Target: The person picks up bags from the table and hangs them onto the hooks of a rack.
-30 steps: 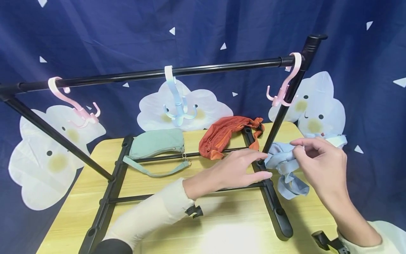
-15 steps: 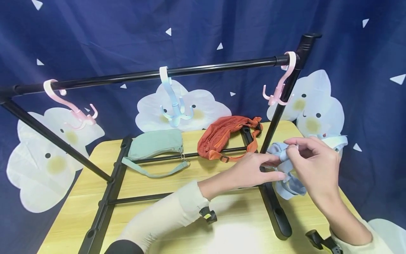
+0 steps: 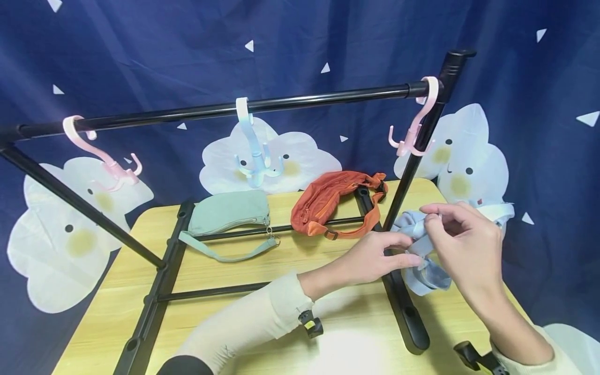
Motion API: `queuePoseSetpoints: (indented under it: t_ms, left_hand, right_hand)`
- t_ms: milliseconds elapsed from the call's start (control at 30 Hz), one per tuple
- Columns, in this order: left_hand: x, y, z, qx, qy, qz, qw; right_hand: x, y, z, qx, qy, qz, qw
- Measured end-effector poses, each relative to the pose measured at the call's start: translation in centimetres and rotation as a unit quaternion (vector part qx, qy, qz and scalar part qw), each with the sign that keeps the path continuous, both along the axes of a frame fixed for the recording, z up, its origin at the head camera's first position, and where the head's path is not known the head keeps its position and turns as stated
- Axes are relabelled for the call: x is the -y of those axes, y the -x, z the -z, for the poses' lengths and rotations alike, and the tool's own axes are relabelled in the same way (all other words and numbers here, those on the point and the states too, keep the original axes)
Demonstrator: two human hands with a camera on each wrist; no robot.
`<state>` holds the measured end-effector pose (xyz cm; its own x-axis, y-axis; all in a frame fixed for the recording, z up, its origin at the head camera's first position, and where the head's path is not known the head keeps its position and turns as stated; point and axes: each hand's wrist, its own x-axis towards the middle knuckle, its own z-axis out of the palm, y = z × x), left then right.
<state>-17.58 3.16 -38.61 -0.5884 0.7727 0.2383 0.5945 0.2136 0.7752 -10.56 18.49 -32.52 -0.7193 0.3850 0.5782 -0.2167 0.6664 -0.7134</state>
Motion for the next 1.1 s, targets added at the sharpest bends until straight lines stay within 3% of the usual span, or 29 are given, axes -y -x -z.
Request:
queuePoseSetpoints:
  t_ms: [200, 367, 467, 600, 667, 733, 933, 1033, 1100]
  left_hand:
    - [0.2, 0.1, 0.0, 0.047, -0.035, -0.012, 0.9982]
    - [0.5, 0.1, -0.2, 0.040, -0.038, -0.023, 0.9982]
    - [0.6, 0.1, -0.3, 0.025, -0.032, -0.020, 0.9990]
    - [0.8, 0.1, -0.5, 0.016, -0.025, -0.012, 0.9995]
    - [0.9, 0.1, -0.5, 0.006, -0.018, -0.010, 0.9998]
    - [0.9, 0.1, -0.6, -0.010, -0.010, -0.007, 0.9999]
    - [1.0, 0.3, -0.6, -0.046, -0.004, 0.011, 0.9989]
    - [1.0, 0.5, -0.7, -0.049, -0.005, 0.016, 0.9987]
    - [1.1, 0.5, -0.7, -0.051, -0.002, 0.019, 0.9985]
  right_hand:
    - [-0.3, -0.1, 0.0, 0.019, -0.038, 0.000, 0.9991]
    - [-0.9, 0.1, 0.2, -0.004, -0.123, -0.024, 0.9921]
    - [-1.4, 0.3, 0.2, -0.042, -0.209, -0.048, 0.9758]
    - [-1.8, 0.6, 0.1, -0.087, -0.327, -0.067, 0.9388]
    - [-2.0, 0.6, 0.1, -0.092, -0.359, -0.077, 0.9257]
    - [-2.2, 0.7, 0.2, -0.091, -0.371, -0.098, 0.9191]
    - [-3.6, 0.7, 0.8, -0.025, -0.333, -0.188, 0.9236]
    - [-4.8, 0.6, 1.0, 0.057, -0.296, -0.226, 0.9262]
    - [-5.7, 0.7, 1.2, 0.129, -0.266, -0.254, 0.9212]
